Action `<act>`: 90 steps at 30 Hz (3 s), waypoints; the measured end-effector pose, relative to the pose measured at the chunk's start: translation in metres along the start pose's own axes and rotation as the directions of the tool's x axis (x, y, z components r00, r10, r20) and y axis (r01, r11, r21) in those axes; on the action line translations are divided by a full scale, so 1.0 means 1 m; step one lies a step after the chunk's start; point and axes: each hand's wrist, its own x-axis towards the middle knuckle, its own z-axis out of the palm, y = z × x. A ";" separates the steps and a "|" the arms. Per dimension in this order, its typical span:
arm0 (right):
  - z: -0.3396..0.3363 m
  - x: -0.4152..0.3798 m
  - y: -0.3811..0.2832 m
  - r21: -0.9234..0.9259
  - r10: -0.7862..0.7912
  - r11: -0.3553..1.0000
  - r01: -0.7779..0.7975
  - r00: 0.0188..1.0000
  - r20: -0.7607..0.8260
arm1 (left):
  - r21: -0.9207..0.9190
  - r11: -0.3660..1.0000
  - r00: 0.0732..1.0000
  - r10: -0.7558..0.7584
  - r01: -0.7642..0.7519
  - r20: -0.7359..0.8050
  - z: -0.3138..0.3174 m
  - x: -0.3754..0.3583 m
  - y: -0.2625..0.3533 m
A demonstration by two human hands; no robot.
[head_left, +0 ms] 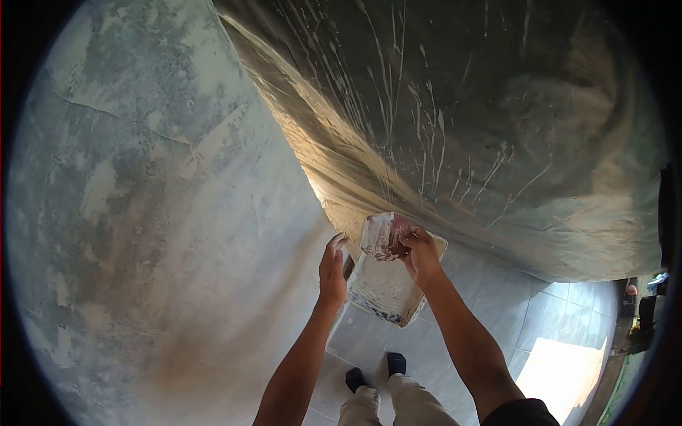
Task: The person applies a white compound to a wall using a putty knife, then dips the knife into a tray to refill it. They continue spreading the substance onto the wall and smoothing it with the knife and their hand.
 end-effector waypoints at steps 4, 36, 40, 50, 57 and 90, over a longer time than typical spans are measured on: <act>0.046 -0.017 -0.059 0.205 -0.069 0.978 0.033 0.983 0.172 | 0.081 0.952 0.951 0.301 -0.296 -0.066 -0.012 0.025 0.068; 0.378 -0.256 -0.271 0.575 -0.565 0.813 0.096 0.370 0.737 | 0.871 -0.112 0.162 0.963 -0.478 0.213 -0.218 -0.092 0.546; 0.415 -0.306 -0.268 0.580 -0.573 0.810 0.082 0.319 0.755 | 0.909 -0.182 0.148 0.956 -0.375 0.253 -0.249 -0.140 0.590; 0.518 -0.409 -0.243 0.622 -0.723 0.682 0.384 0.226 0.653 | 0.916 -0.380 0.204 0.914 0.131 0.350 -0.356 -0.258 0.667; 0.565 -0.488 -0.234 0.476 -0.908 0.162 0.865 -0.058 0.415 | 0.849 -0.390 0.287 0.911 0.357 0.297 -0.420 -0.305 0.693; 0.613 -0.534 -0.226 0.240 -0.967 -0.185 0.953 -0.221 0.130 | 0.827 -0.514 0.260 0.851 0.228 0.457 -0.428 -0.316 0.697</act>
